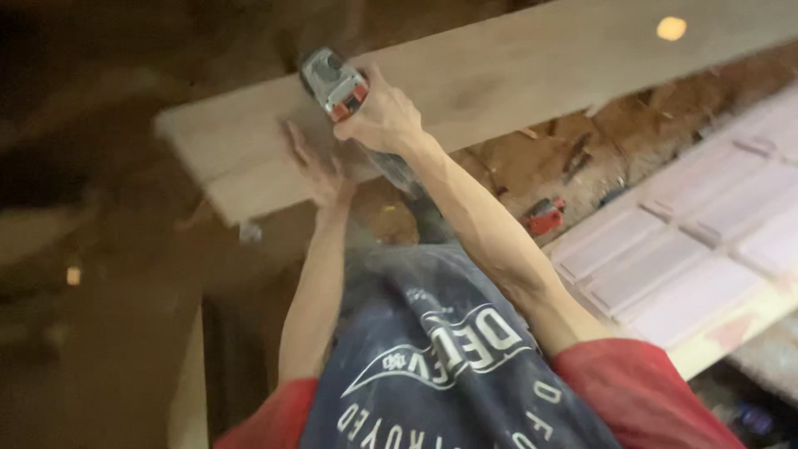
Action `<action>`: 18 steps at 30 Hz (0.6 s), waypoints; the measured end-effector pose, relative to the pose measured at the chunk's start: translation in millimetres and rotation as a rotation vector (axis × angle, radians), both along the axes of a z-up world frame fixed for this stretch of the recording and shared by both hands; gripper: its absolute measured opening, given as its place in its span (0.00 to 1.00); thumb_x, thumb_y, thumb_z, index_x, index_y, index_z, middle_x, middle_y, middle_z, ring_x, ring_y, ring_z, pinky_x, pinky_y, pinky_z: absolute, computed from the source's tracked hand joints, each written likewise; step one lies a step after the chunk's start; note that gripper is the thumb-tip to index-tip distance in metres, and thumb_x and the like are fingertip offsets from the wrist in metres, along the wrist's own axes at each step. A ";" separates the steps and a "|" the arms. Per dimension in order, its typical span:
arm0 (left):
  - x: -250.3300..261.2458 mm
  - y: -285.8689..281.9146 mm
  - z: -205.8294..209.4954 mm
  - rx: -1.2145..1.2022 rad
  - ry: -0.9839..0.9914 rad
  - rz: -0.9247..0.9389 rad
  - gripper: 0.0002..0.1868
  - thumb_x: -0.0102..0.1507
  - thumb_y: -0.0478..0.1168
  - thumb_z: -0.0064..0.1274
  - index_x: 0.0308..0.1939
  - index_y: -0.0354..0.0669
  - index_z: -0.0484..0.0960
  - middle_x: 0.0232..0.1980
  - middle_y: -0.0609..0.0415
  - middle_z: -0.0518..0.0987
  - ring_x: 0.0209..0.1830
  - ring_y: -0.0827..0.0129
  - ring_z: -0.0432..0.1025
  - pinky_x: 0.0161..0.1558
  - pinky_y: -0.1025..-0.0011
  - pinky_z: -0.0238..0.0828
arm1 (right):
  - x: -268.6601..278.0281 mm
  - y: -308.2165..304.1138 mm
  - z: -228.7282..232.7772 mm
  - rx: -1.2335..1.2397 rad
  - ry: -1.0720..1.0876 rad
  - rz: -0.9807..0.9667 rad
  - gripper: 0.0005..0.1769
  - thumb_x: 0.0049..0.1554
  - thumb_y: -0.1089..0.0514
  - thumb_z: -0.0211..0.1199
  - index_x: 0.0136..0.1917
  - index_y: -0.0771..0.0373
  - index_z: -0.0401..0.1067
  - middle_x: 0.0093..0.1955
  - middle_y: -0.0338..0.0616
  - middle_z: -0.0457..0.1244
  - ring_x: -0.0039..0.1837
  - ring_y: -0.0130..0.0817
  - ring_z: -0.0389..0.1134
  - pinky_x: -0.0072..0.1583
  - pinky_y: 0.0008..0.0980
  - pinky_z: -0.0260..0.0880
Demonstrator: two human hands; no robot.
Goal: The person uses an angle grinder with a sanding disc to smooth the surface of a long wooden plank. They move the tool back and forth along the plank's length while holding it steady with their other hand.
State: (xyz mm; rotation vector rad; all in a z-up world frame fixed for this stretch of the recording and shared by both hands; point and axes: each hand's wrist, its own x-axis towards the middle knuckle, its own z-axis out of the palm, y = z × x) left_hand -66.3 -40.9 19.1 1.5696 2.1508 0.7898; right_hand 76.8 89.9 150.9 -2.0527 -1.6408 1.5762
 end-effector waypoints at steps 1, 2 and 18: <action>5.1 4.2 4.8 -0.120 0.229 -0.092 0.45 0.68 0.58 0.46 0.82 0.41 0.50 0.84 0.33 0.48 0.85 0.36 0.41 0.80 0.36 0.35 | 22.2 4.0 2.0 0.001 -0.009 -0.035 0.48 0.36 0.44 0.74 0.68 0.55 0.64 0.55 0.53 0.69 0.60 0.54 0.70 0.59 0.46 0.70; 14.0 9.6 9.0 -0.149 0.273 -0.123 0.46 0.69 0.60 0.46 0.82 0.40 0.49 0.83 0.31 0.45 0.84 0.33 0.38 0.79 0.35 0.33 | 45.3 6.8 3.8 -0.009 -0.008 -0.059 0.49 0.35 0.44 0.74 0.68 0.55 0.63 0.56 0.53 0.69 0.60 0.54 0.70 0.59 0.45 0.69; 276.5 75.9 1.1 -0.328 0.481 -0.385 0.50 0.70 0.64 0.46 0.84 0.38 0.47 0.85 0.34 0.37 0.83 0.31 0.29 0.77 0.34 0.23 | 500.7 36.0 -120.8 0.164 0.141 -0.365 0.46 0.34 0.48 0.84 0.61 0.64 0.67 0.56 0.43 0.69 0.58 0.33 0.70 0.60 0.32 0.70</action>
